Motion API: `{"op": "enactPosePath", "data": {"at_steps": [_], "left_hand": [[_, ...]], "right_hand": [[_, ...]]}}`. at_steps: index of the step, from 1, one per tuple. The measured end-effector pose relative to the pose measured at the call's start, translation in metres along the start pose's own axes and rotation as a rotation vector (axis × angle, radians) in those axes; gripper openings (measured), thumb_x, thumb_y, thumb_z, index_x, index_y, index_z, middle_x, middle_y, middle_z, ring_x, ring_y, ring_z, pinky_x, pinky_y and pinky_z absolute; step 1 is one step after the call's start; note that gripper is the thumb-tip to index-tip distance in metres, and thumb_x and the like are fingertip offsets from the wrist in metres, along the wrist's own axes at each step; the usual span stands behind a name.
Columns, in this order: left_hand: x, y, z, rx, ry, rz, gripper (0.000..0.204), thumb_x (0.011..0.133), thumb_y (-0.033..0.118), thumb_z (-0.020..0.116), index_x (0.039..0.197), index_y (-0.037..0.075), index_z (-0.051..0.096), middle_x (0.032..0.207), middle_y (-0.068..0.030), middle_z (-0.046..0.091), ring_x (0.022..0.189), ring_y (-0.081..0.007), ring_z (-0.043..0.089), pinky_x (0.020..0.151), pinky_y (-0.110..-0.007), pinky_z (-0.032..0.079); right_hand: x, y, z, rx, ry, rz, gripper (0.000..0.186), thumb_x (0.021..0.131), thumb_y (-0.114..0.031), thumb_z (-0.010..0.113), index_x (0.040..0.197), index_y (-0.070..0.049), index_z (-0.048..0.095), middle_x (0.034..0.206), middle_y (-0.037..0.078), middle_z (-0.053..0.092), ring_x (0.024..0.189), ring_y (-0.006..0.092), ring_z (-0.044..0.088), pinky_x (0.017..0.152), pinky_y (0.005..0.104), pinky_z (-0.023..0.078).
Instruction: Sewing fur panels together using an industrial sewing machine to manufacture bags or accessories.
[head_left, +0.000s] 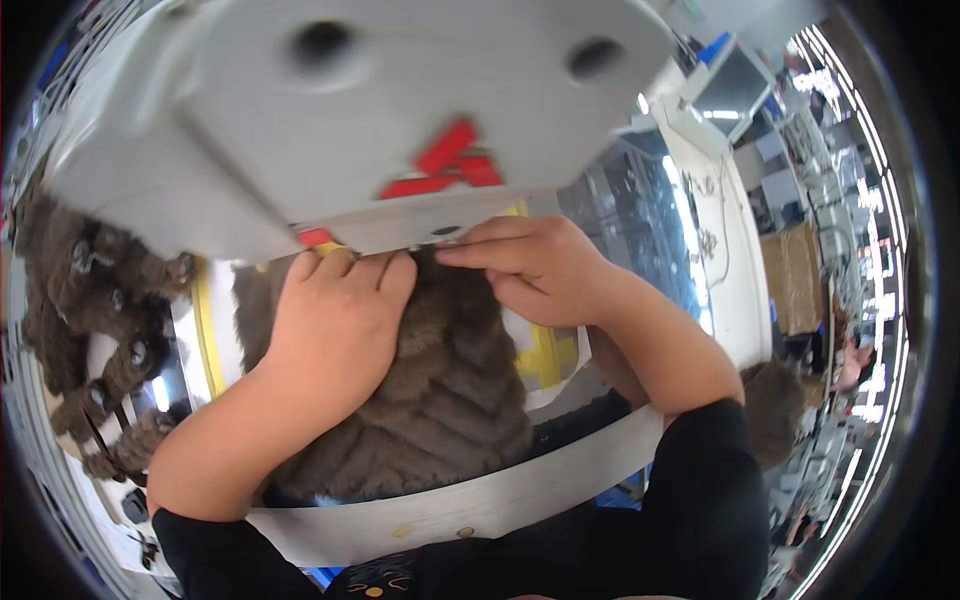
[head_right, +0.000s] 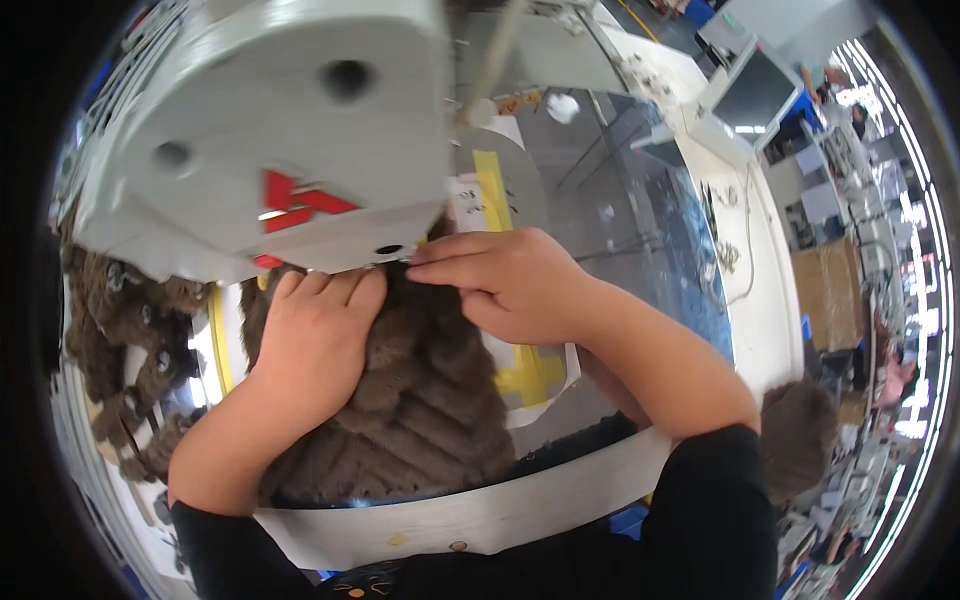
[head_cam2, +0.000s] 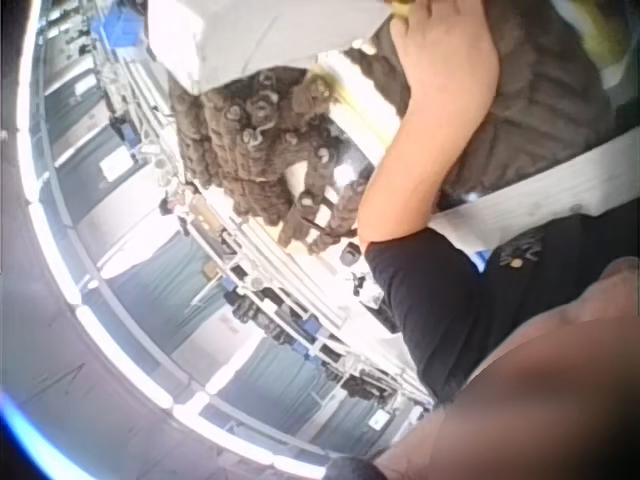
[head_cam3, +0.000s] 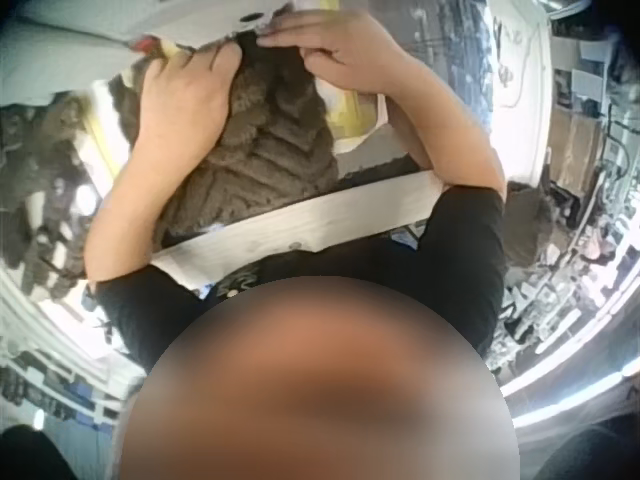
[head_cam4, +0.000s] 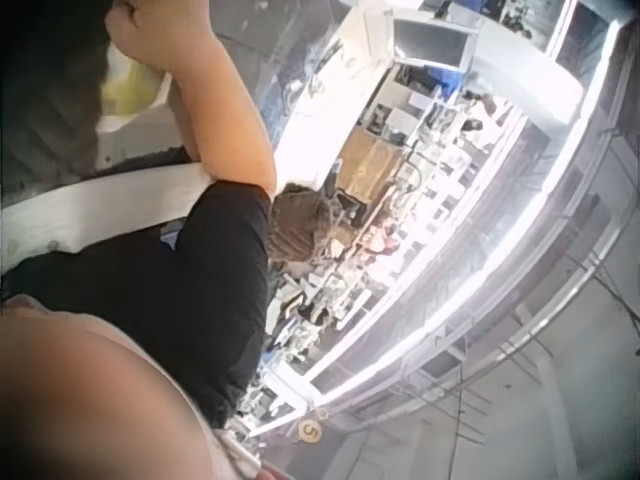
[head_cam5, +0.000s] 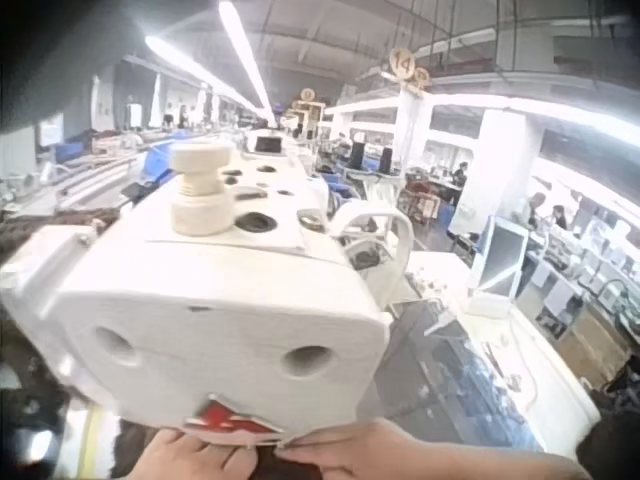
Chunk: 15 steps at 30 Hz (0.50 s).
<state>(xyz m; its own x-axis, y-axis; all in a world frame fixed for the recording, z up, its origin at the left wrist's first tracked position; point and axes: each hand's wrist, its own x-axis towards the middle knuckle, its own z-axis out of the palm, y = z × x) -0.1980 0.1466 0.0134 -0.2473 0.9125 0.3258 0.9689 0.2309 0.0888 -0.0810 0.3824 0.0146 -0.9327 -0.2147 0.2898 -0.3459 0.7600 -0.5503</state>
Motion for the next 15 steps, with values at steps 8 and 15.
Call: {"op": "enactPosePath", "data": {"at_steps": [8, 15], "left_hand": [[0.01, 0.005, -0.012, -0.002, -0.241, -0.034, 0.043, 0.086, 0.0, 0.051, 0.127, -0.001, 0.062, 0.128, -0.0197, 0.068, 0.115, -0.0372, 0.064, 0.1, -0.045, 0.046], [0.014, 0.01, -0.015, 0.111, -0.218, 0.01, 0.036, 0.088, 0.004, 0.054, 0.123, 0.0, 0.064, 0.121, -0.0168, 0.069, 0.108, -0.0356, 0.066, 0.095, -0.045, 0.049]], "right_hand": [[-0.005, 0.001, 0.013, -0.196, -0.141, 0.009, 0.041, 0.091, -0.011, 0.058, 0.129, -0.016, 0.072, 0.135, -0.004, 0.068, 0.101, 0.0203, 0.072, 0.077, 0.0368, 0.06], [-0.005, 0.002, 0.012, -0.174, -0.123, -0.035, 0.036, 0.091, -0.009, 0.057, 0.123, -0.01, 0.074, 0.132, -0.001, 0.07, 0.104, 0.0211, 0.072, 0.08, 0.0383, 0.06]]}}
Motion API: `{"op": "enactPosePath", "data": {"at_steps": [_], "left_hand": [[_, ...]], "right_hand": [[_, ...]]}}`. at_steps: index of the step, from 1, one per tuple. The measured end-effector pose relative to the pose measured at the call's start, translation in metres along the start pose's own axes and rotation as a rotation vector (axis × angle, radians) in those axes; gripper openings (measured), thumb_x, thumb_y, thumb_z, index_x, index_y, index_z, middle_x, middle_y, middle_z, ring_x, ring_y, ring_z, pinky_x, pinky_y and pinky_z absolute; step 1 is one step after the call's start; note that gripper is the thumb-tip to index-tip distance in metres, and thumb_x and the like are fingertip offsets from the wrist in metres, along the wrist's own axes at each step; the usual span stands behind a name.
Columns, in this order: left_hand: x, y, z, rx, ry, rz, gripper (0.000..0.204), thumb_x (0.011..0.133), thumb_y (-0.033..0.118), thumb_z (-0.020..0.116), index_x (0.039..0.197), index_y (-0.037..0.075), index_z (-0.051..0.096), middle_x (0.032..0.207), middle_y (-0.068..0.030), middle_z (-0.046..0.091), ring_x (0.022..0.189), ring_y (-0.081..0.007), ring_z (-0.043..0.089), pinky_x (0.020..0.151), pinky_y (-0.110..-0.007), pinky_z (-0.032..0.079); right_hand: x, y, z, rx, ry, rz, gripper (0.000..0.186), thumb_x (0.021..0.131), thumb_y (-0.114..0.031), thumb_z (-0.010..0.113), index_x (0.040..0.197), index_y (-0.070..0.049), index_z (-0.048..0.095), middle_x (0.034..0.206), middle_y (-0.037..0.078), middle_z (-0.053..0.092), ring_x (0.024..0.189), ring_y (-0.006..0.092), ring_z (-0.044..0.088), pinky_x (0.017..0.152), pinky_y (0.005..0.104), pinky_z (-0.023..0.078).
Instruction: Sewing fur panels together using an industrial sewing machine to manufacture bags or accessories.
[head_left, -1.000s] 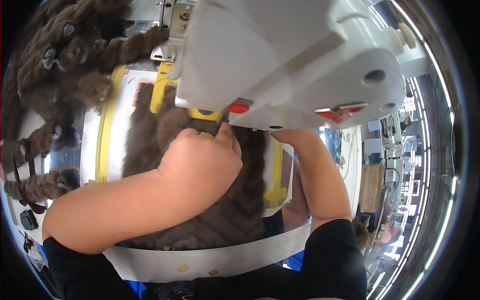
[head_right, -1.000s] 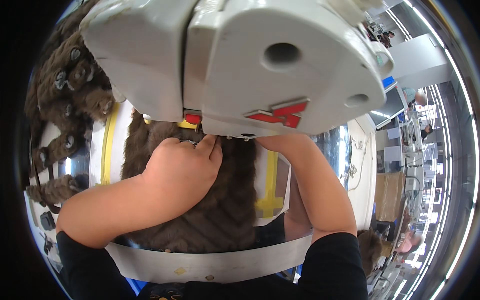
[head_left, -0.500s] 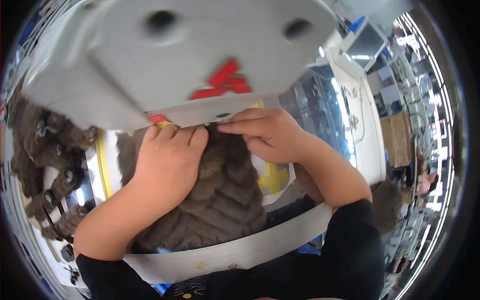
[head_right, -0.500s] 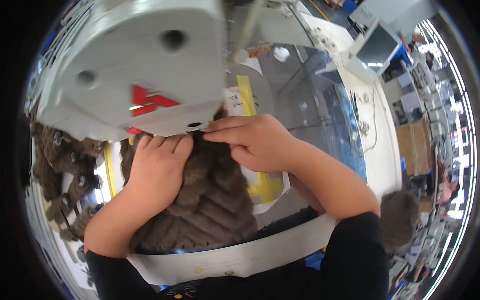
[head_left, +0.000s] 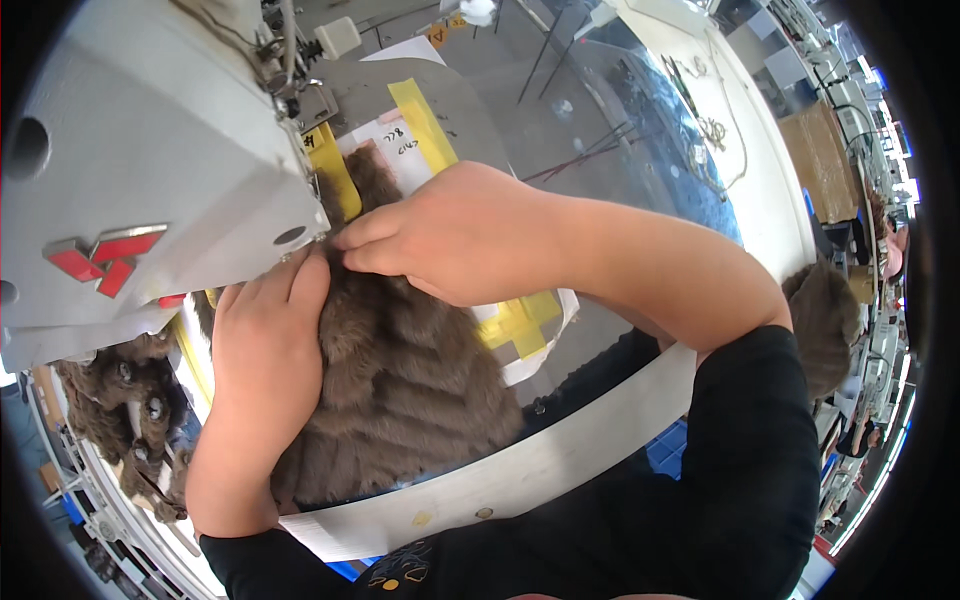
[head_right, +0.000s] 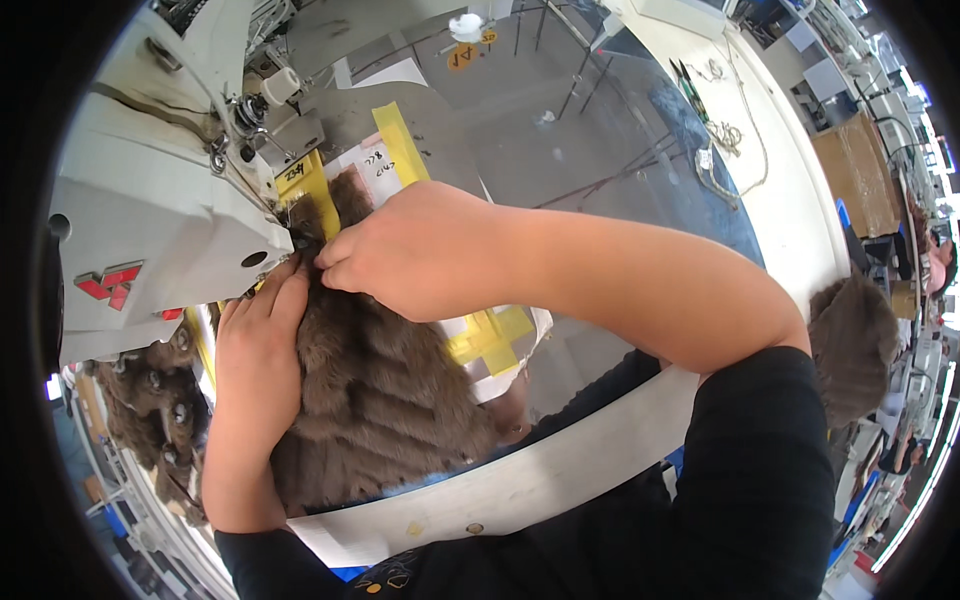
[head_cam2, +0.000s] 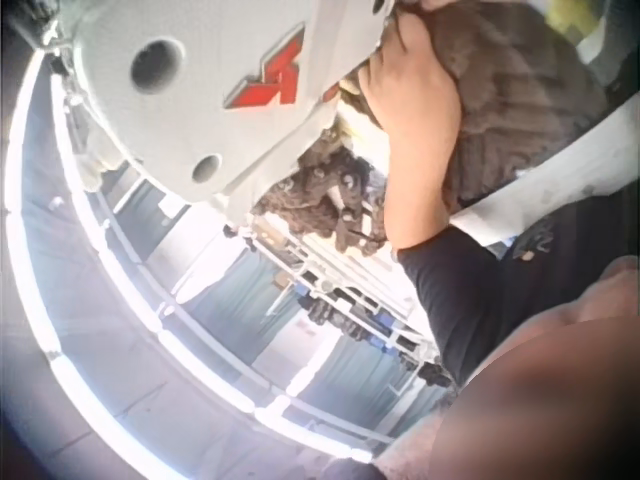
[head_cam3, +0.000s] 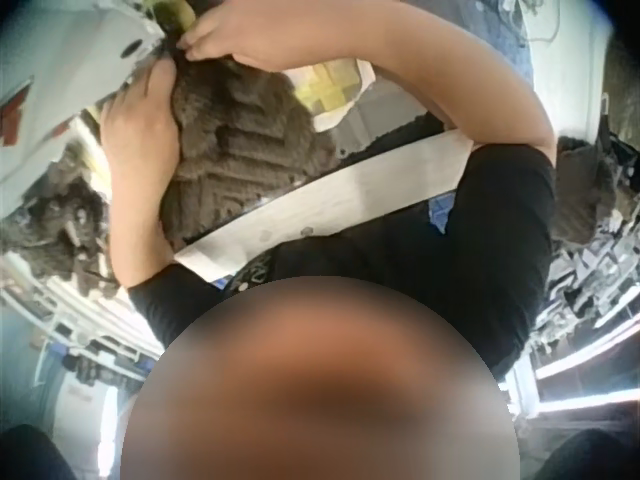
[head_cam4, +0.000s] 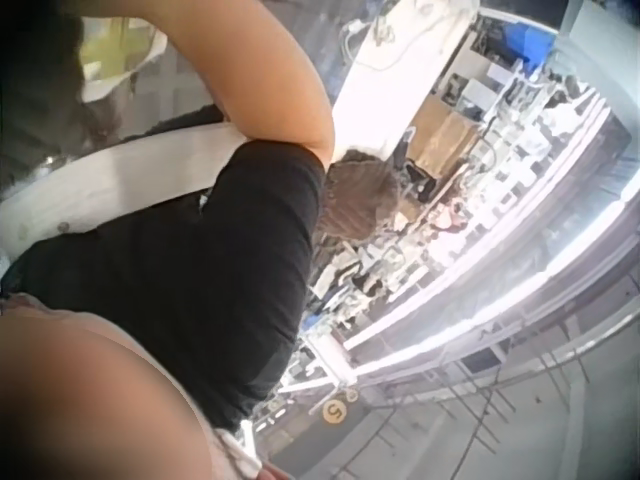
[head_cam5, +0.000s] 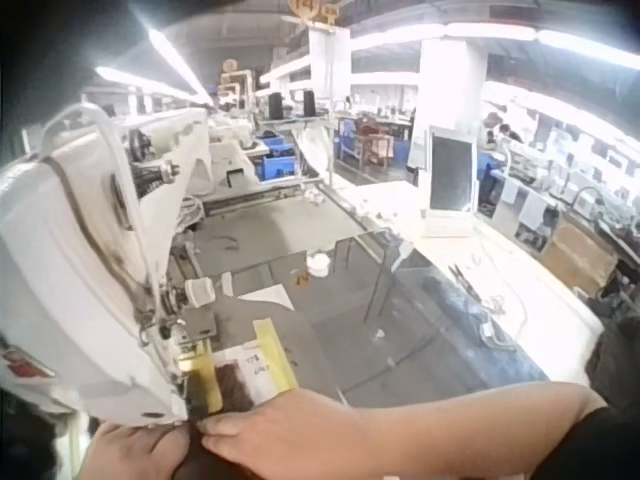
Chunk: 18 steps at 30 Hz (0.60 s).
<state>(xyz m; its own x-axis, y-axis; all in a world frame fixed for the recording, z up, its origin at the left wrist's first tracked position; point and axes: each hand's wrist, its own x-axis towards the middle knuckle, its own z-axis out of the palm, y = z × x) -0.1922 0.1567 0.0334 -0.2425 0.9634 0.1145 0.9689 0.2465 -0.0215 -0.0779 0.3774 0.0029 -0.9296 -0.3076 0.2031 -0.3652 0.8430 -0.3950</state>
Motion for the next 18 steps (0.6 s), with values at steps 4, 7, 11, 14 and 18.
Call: {"op": "enactPosePath", "data": {"at_steps": [4, 7, 11, 14, 18], "left_hand": [[0.001, 0.003, -0.007, -0.029, -0.075, -0.012, 0.038, 0.087, 0.002, 0.053, 0.124, 0.0, 0.063, 0.126, -0.0168, 0.068, 0.107, -0.0349, 0.067, 0.092, -0.045, 0.049], [0.002, 0.005, -0.01, -0.031, -0.084, 0.009, 0.039, 0.086, 0.002, 0.054, 0.124, 0.0, 0.063, 0.127, -0.0172, 0.067, 0.106, -0.0343, 0.067, 0.09, -0.044, 0.05], [0.001, 0.006, -0.013, -0.044, -0.116, 0.029, 0.038, 0.085, 0.003, 0.055, 0.122, -0.001, 0.063, 0.129, -0.0192, 0.066, 0.102, -0.0343, 0.068, 0.087, -0.044, 0.051], [0.0, 0.007, -0.015, -0.051, -0.13, 0.043, 0.038, 0.084, 0.003, 0.055, 0.121, -0.002, 0.063, 0.132, -0.0202, 0.066, 0.097, -0.0331, 0.069, 0.084, -0.043, 0.051], [-0.002, 0.01, -0.018, -0.051, -0.154, 0.048, 0.037, 0.084, 0.004, 0.056, 0.119, -0.001, 0.063, 0.133, -0.0209, 0.066, 0.091, -0.0305, 0.07, 0.079, -0.041, 0.051]], "right_hand": [[-0.001, -0.001, -0.001, 0.016, -0.017, -0.008, 0.035, 0.09, -0.008, 0.057, 0.12, -0.01, 0.075, 0.127, 0.0, 0.072, 0.105, 0.0218, 0.072, 0.081, 0.0388, 0.06], [0.001, -0.002, -0.002, 0.032, -0.01, -0.018, 0.033, 0.089, -0.008, 0.058, 0.118, -0.01, 0.076, 0.123, 0.0, 0.073, 0.105, 0.022, 0.072, 0.082, 0.039, 0.06], [0.0, -0.004, -0.002, 0.048, -0.053, 0.004, 0.03, 0.089, -0.008, 0.059, 0.113, -0.011, 0.077, 0.121, -0.001, 0.073, 0.103, 0.0221, 0.072, 0.081, 0.0386, 0.06], [-0.002, -0.005, -0.002, 0.052, -0.036, -0.007, 0.027, 0.089, -0.008, 0.06, 0.109, -0.011, 0.077, 0.115, -0.001, 0.074, 0.101, 0.0228, 0.072, 0.078, 0.0388, 0.06], [-0.003, -0.007, -0.002, 0.057, -0.077, 0.004, 0.022, 0.089, -0.009, 0.06, 0.103, -0.012, 0.077, 0.108, -0.001, 0.073, 0.097, 0.0242, 0.072, 0.076, 0.04, 0.06]]}}
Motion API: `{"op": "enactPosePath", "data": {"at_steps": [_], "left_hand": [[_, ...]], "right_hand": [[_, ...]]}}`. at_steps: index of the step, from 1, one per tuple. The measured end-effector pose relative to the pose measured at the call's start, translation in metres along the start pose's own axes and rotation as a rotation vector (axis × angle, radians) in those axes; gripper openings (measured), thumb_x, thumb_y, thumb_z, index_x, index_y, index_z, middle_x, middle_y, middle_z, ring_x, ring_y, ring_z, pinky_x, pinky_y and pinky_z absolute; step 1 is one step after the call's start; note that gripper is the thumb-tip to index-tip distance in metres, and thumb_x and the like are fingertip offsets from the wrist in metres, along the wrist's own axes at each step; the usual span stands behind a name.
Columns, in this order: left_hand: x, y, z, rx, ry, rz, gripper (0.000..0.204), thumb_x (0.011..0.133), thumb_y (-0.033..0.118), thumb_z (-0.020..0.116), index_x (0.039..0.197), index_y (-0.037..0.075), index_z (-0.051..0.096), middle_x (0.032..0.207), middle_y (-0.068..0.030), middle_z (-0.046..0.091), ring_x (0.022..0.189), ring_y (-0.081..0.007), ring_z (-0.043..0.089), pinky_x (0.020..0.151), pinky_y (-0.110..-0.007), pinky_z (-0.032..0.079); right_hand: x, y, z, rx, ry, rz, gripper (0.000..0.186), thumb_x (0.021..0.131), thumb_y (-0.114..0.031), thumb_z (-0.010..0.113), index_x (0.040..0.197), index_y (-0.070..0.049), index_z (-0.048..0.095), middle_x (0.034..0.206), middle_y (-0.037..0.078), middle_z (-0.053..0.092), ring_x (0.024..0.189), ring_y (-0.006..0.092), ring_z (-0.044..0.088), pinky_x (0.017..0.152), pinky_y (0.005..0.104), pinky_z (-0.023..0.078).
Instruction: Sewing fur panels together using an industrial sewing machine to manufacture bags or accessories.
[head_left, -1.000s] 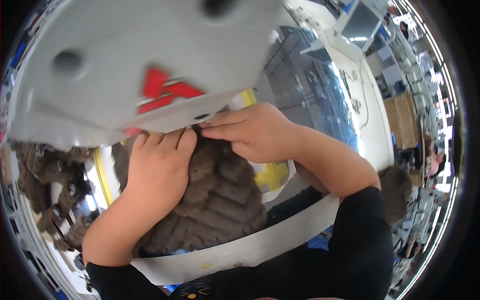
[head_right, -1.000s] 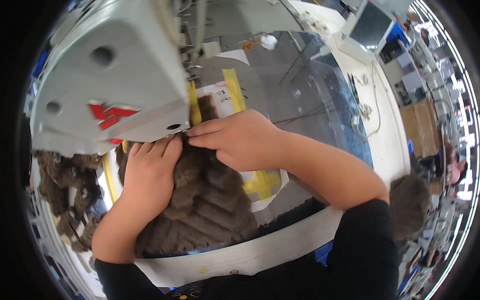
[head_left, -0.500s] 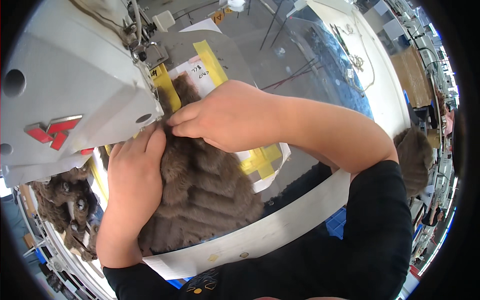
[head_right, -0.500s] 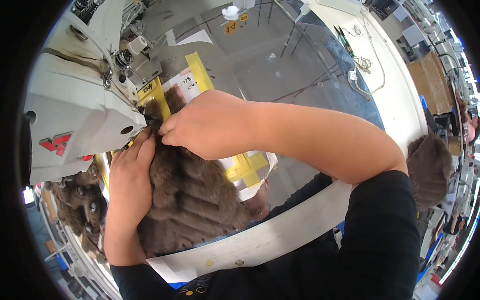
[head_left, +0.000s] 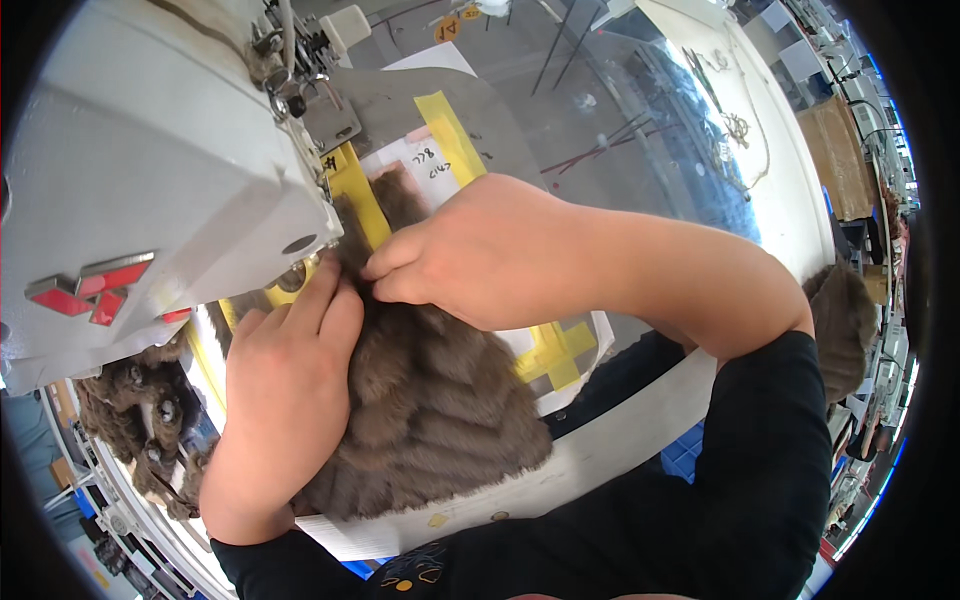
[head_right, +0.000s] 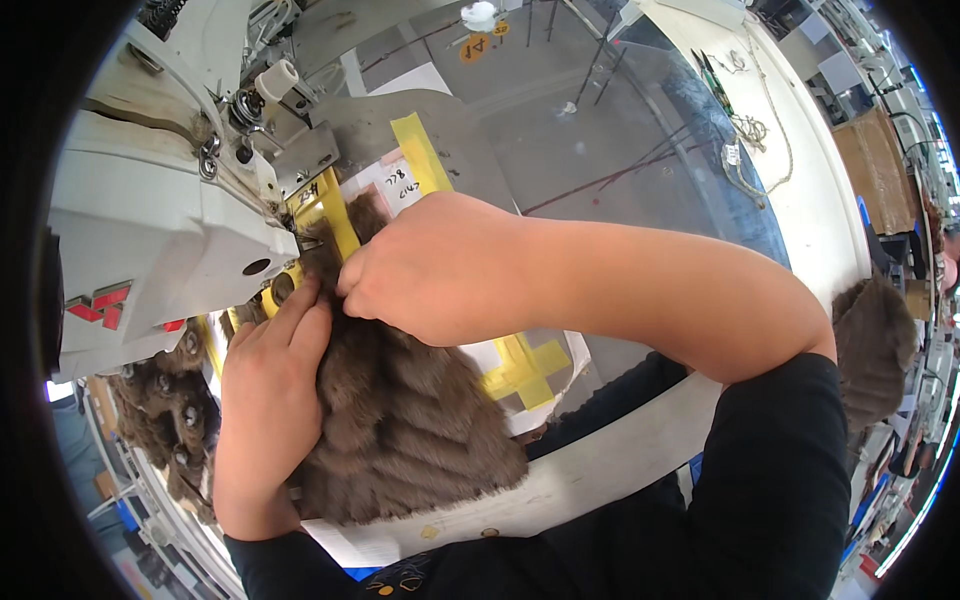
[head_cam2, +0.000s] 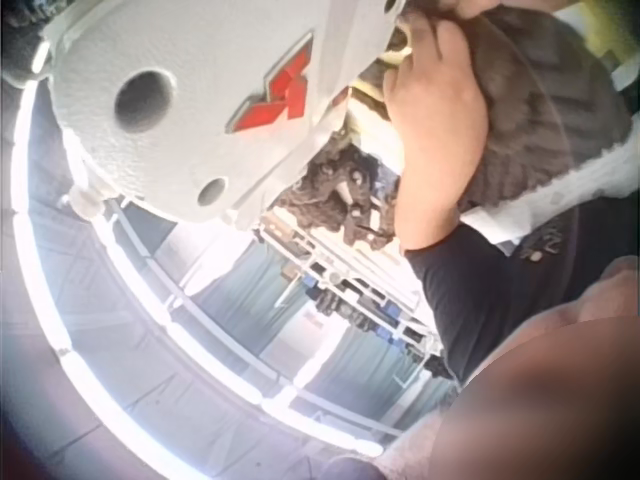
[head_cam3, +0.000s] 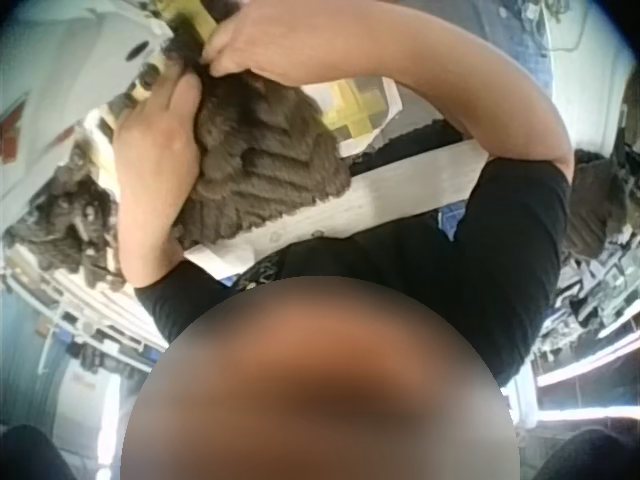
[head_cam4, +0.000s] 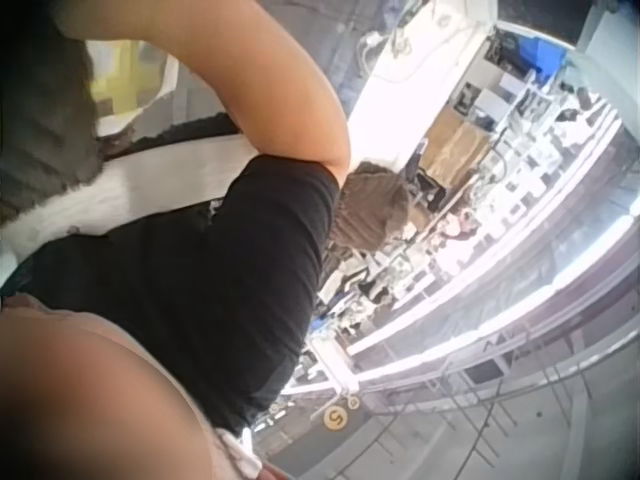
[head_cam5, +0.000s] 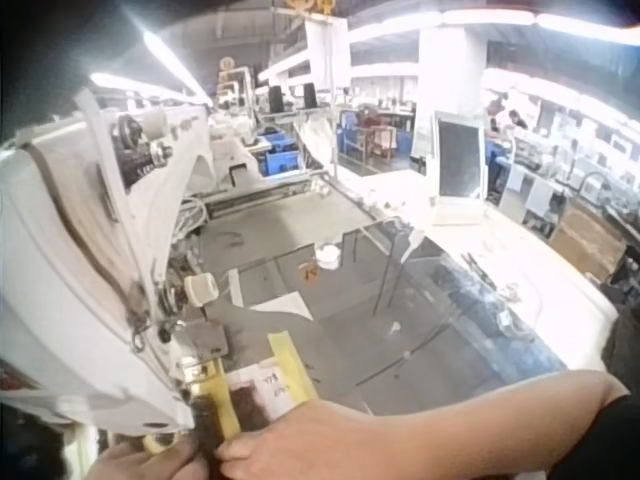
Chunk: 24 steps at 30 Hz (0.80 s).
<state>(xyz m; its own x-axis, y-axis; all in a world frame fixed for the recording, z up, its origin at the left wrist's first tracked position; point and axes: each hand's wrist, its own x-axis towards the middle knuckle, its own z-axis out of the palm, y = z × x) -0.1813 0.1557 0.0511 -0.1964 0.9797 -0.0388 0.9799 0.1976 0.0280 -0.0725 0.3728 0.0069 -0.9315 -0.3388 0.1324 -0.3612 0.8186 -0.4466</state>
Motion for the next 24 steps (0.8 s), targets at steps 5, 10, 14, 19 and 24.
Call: {"op": "enactPosePath", "data": {"at_steps": [5, 10, 14, 19, 24], "left_hand": [[-0.0024, 0.0025, -0.0026, 0.011, -0.021, 0.033, 0.037, 0.082, 0.005, 0.057, 0.118, -0.001, 0.064, 0.13, -0.0207, 0.067, 0.083, -0.0275, 0.071, 0.072, -0.039, 0.05], [-0.0011, 0.0038, -0.001, -0.021, -0.017, 0.054, 0.042, 0.08, 0.004, 0.059, 0.121, -0.001, 0.065, 0.132, -0.0211, 0.067, 0.084, -0.0271, 0.071, 0.072, -0.038, 0.05], [0.0019, 0.0059, 0.001, -0.045, -0.022, 0.053, 0.049, 0.077, 0.004, 0.06, 0.125, -0.002, 0.064, 0.135, -0.0211, 0.065, 0.083, -0.0268, 0.071, 0.073, -0.038, 0.049], [0.0014, 0.0058, 0.0004, -0.05, -0.029, 0.041, 0.05, 0.076, 0.003, 0.06, 0.126, -0.002, 0.064, 0.136, -0.0207, 0.065, 0.081, -0.0256, 0.07, 0.073, -0.037, 0.049], [-0.0022, 0.0023, -0.0009, -0.026, -0.03, 0.039, 0.049, 0.076, 0.003, 0.061, 0.125, -0.001, 0.064, 0.136, -0.0201, 0.066, 0.079, -0.0241, 0.069, 0.072, -0.037, 0.049]], "right_hand": [[-0.0001, -0.0039, -0.0002, 0.057, 0.045, -0.031, 0.017, 0.088, -0.01, 0.059, 0.092, -0.01, 0.076, 0.099, 0.001, 0.071, 0.092, 0.0258, 0.072, 0.073, 0.0415, 0.06], [-0.0026, -0.0053, -0.0039, -0.011, -0.027, -0.031, 0.013, 0.084, -0.011, 0.062, 0.091, -0.01, 0.074, 0.101, -0.001, 0.069, 0.088, 0.0231, 0.071, 0.068, 0.0391, 0.058], [-0.0005, -0.0046, -0.0065, -0.109, -0.079, -0.011, 0.008, 0.08, -0.013, 0.066, 0.087, -0.011, 0.069, 0.096, -0.003, 0.064, 0.08, 0.0199, 0.068, 0.06, 0.037, 0.054], [-0.0003, -0.004, -0.0056, -0.027, -0.012, -0.047, 0.015, 0.086, -0.012, 0.06, 0.075, -0.008, 0.07, 0.086, 0.006, 0.065, 0.081, 0.0268, 0.07, 0.063, 0.0414, 0.057], [-0.0016, -0.0032, -0.0004, 0.012, 0.007, -0.077, 0.015, 0.087, -0.012, 0.059, 0.077, -0.009, 0.07, 0.088, 0.004, 0.064, 0.085, 0.0244, 0.07, 0.064, 0.0395, 0.057]]}}
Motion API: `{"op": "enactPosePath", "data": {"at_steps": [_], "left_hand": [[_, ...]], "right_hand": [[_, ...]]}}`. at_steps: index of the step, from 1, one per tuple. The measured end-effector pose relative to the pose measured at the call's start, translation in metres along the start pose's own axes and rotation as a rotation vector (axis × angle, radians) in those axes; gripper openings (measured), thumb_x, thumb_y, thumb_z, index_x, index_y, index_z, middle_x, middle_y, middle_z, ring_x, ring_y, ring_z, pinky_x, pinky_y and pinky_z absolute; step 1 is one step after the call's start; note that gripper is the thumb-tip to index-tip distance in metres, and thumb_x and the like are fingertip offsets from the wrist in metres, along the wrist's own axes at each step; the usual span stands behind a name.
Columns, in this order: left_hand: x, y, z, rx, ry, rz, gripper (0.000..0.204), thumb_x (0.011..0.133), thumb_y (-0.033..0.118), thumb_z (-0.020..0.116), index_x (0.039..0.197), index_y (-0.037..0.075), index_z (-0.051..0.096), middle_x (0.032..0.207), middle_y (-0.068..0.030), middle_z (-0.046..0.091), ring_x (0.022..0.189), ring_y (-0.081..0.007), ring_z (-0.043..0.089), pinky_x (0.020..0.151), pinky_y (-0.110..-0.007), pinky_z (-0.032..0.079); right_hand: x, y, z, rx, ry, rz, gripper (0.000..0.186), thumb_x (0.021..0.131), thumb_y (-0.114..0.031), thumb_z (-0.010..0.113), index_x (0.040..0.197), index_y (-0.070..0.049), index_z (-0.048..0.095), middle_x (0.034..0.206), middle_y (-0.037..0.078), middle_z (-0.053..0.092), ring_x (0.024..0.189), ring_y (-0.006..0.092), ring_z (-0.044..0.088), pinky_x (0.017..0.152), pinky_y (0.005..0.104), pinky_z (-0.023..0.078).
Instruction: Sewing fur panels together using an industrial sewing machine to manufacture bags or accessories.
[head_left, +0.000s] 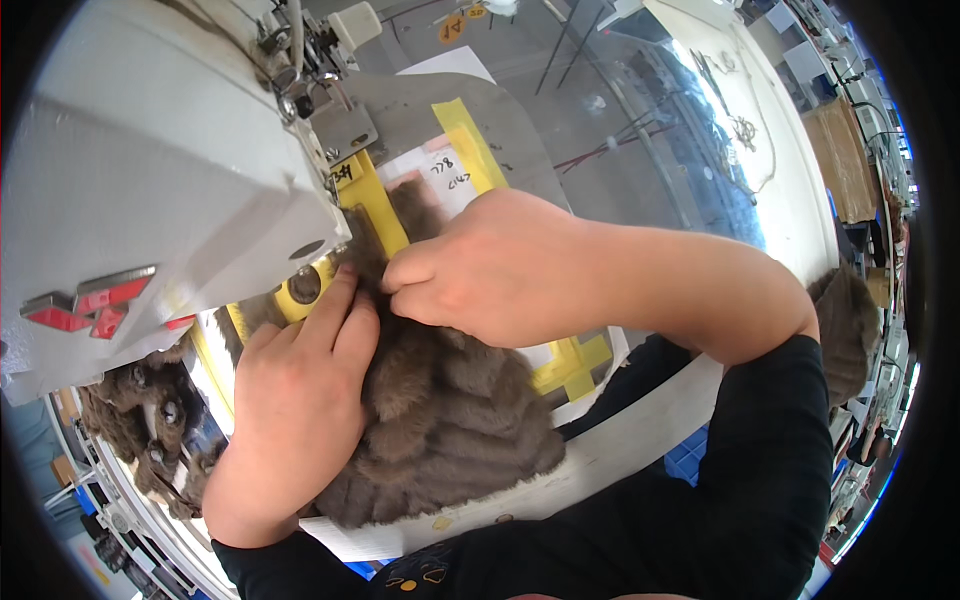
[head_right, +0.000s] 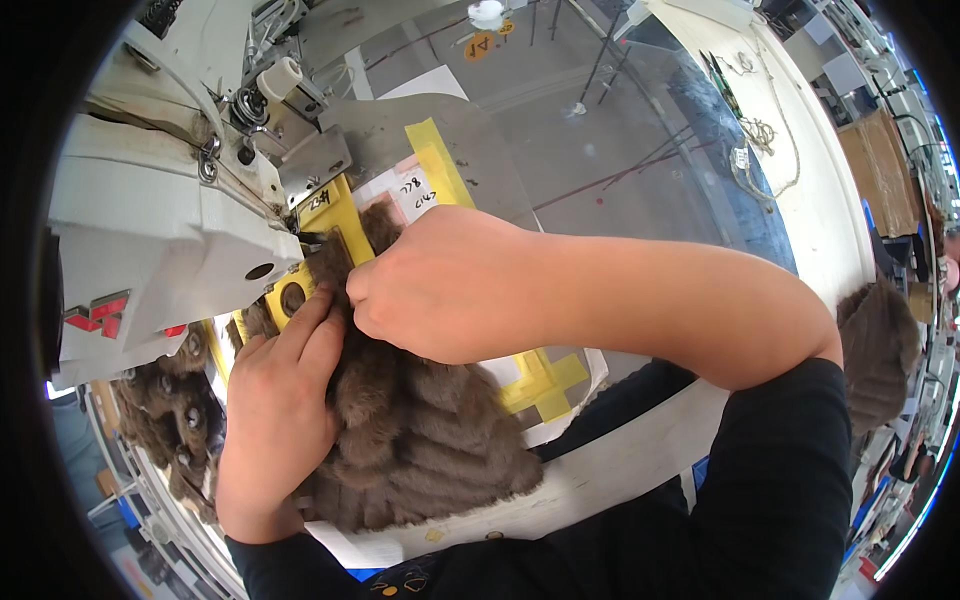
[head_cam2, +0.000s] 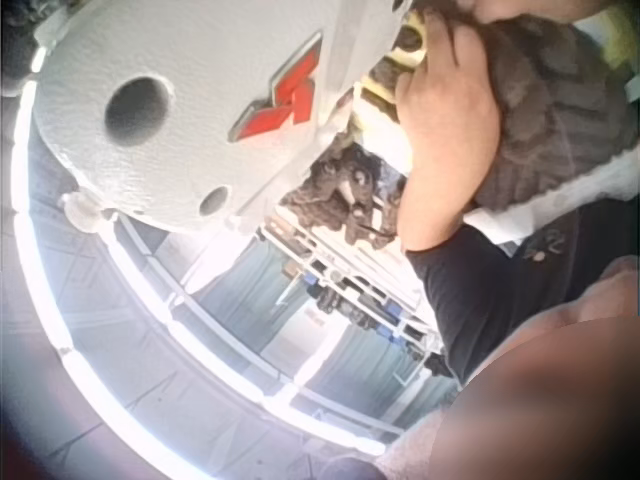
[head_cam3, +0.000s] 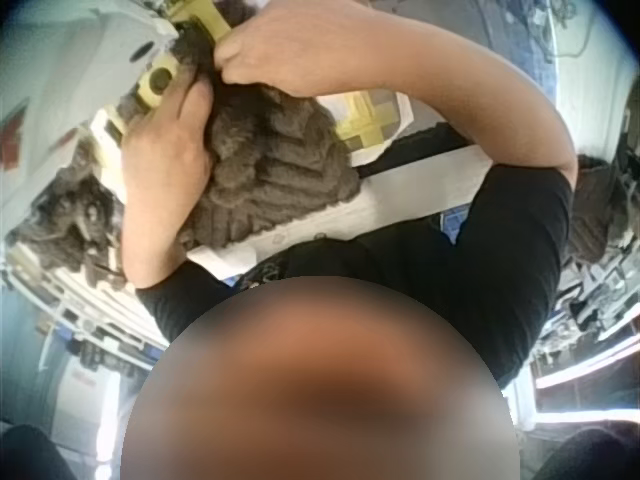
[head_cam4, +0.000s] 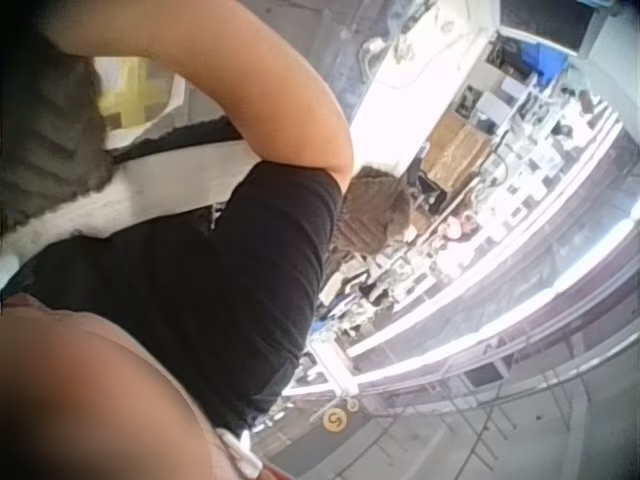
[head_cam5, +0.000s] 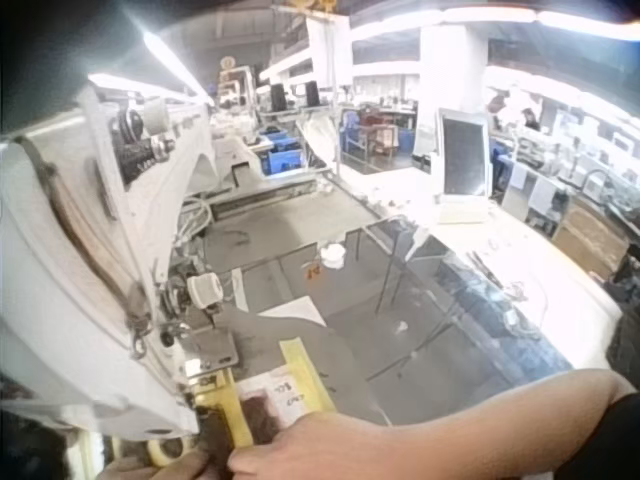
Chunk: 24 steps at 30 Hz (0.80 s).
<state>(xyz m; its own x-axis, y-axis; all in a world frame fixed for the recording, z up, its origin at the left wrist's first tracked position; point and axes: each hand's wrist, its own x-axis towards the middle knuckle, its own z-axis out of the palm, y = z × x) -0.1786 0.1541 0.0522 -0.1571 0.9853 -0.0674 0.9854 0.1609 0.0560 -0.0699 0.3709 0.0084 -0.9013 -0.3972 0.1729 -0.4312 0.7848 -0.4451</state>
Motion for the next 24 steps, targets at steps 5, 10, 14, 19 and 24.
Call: {"op": "enactPosePath", "data": {"at_steps": [5, 10, 14, 19, 24], "left_hand": [[-0.002, -0.002, -0.001, -0.006, -0.003, 0.0, 0.046, 0.077, 0.003, 0.06, 0.123, 0.0, 0.065, 0.135, -0.0198, 0.066, 0.078, -0.0241, 0.069, 0.072, -0.037, 0.049], [-0.006, -0.003, -0.006, -0.036, -0.022, -0.003, 0.052, 0.072, 0.005, 0.066, 0.124, 0.0, 0.064, 0.136, -0.0194, 0.066, 0.08, -0.0244, 0.07, 0.073, -0.038, 0.05], [-0.015, 0.002, -0.012, -0.063, -0.008, -0.02, 0.048, 0.067, 0.007, 0.071, 0.115, 0.002, 0.065, 0.12, -0.0144, 0.069, 0.083, -0.0272, 0.067, 0.076, -0.04, 0.049], [-0.018, 0.0, -0.011, -0.152, -0.071, 0.034, 0.021, 0.071, 0.01, 0.073, 0.09, 0.007, 0.063, 0.088, -0.0095, 0.059, 0.083, -0.0281, 0.062, 0.078, -0.04, 0.048], [-0.011, 0.0, -0.002, -0.307, 0.005, 0.151, 0.017, 0.077, 0.018, 0.077, 0.079, 0.008, 0.063, 0.082, -0.0085, 0.059, 0.086, -0.028, 0.062, 0.083, -0.041, 0.048]], "right_hand": [[-0.001, 0.004, 0.004, -0.024, 0.011, -0.027, 0.011, 0.087, -0.012, 0.06, 0.079, -0.009, 0.068, 0.089, 0.003, 0.063, 0.086, 0.0225, 0.07, 0.064, 0.0385, 0.057], [-0.004, 0.006, 0.008, -0.087, 0.062, -0.079, 0.009, 0.085, -0.013, 0.062, 0.078, -0.01, 0.066, 0.086, 0.002, 0.06, 0.08, 0.0212, 0.068, 0.06, 0.0372, 0.055], [-0.006, 0.009, 0.008, -0.163, 0.143, -0.164, 0.008, 0.083, -0.015, 0.065, 0.076, -0.011, 0.063, 0.082, 0.002, 0.055, 0.073, 0.0192, 0.065, 0.055, 0.0356, 0.052], [-0.006, 0.012, 0.004, -0.187, 0.203, -0.167, 0.008, 0.079, -0.016, 0.067, 0.077, -0.011, 0.062, 0.082, 0.002, 0.054, 0.07, 0.0195, 0.063, 0.055, 0.0349, 0.052], [-0.006, 0.005, -0.007, -0.146, 0.254, -0.084, 0.006, 0.078, -0.014, 0.067, 0.081, -0.01, 0.063, 0.082, 0.003, 0.054, 0.067, 0.0228, 0.062, 0.057, 0.0355, 0.052]]}}
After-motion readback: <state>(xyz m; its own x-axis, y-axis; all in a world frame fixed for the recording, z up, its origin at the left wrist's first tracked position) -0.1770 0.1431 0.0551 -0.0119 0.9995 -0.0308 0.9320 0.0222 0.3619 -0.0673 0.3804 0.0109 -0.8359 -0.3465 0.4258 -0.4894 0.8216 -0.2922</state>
